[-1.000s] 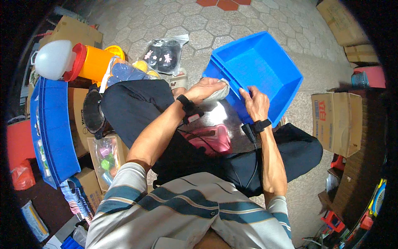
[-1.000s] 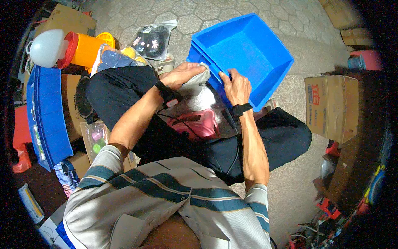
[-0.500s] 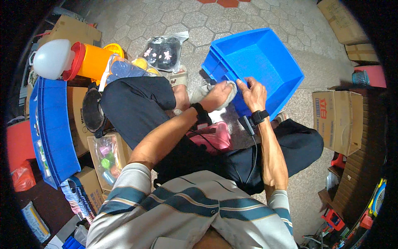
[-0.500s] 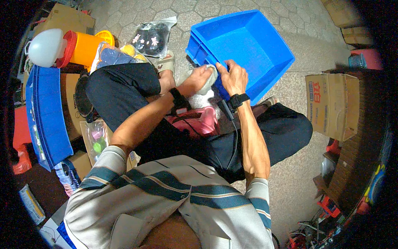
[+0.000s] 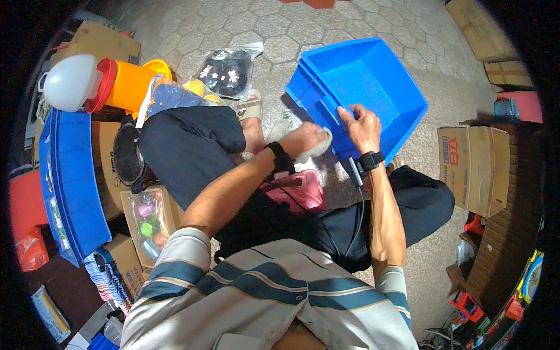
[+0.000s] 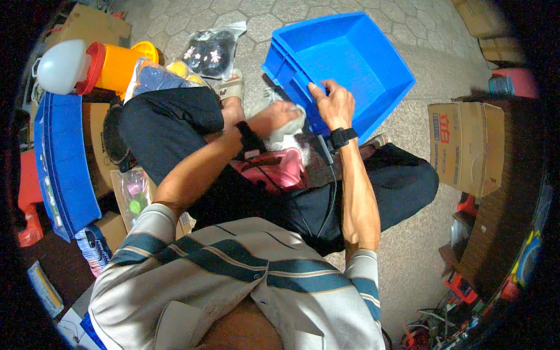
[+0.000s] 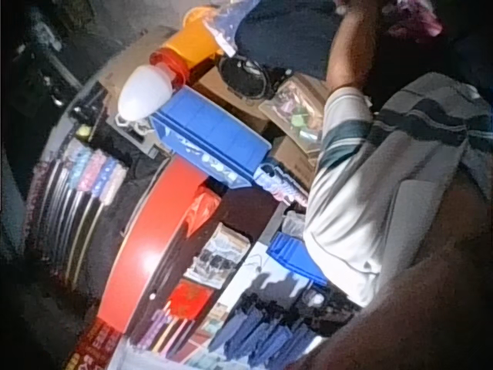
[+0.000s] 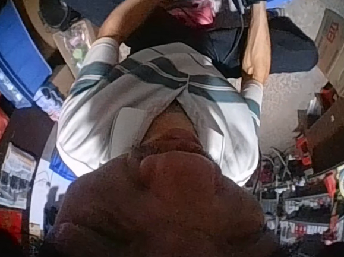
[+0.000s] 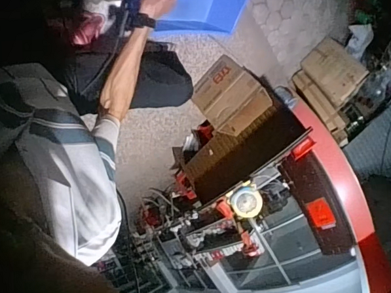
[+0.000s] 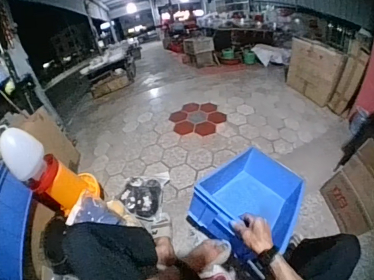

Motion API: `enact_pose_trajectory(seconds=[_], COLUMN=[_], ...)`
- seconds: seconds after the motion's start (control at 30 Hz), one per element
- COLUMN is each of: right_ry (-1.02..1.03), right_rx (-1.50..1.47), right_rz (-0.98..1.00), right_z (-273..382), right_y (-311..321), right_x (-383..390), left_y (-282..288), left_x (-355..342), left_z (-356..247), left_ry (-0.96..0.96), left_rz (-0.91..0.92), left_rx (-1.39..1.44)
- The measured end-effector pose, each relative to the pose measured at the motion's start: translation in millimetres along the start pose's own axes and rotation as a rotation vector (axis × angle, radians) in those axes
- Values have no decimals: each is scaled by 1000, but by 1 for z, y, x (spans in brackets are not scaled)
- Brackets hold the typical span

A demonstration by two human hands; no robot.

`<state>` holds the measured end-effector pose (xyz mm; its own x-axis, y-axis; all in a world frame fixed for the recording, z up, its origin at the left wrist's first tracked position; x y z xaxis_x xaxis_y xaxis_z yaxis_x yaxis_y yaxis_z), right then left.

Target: The person sits cross-legged on the floor and wipes a blue plastic bin with a cloth. They rotate the bin to clean multiple sides and edges, then set it down.

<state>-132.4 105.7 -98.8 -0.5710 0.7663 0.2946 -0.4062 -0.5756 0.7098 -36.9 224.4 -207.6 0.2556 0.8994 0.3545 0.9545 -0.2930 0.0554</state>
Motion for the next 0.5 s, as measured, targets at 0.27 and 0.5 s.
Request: enact_pose_trajectory(seconds=[0.27,0.5], right_ry=[102,120], right_rx=[134,173], right_rz=[-162,-213], right_z=[12,22], right_y=[36,73], right_x=[12,27], left_y=[71,131], left_x=[31,61], left_z=[8,33], left_ry=[137,252], left_rz=[-298,-670], left_rx=[614,329])
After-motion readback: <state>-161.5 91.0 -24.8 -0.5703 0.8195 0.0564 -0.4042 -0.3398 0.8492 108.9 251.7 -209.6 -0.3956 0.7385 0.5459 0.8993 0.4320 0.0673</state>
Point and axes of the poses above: each hand's wrist, its own x-axis away from the middle knuckle, its own y-axis out of the back of the hand, z = x × y, the point moved 10 cm from there along -x, towards the middle knuckle, and after that the axes turned 12 degrees about z, right-handed, at the moved point
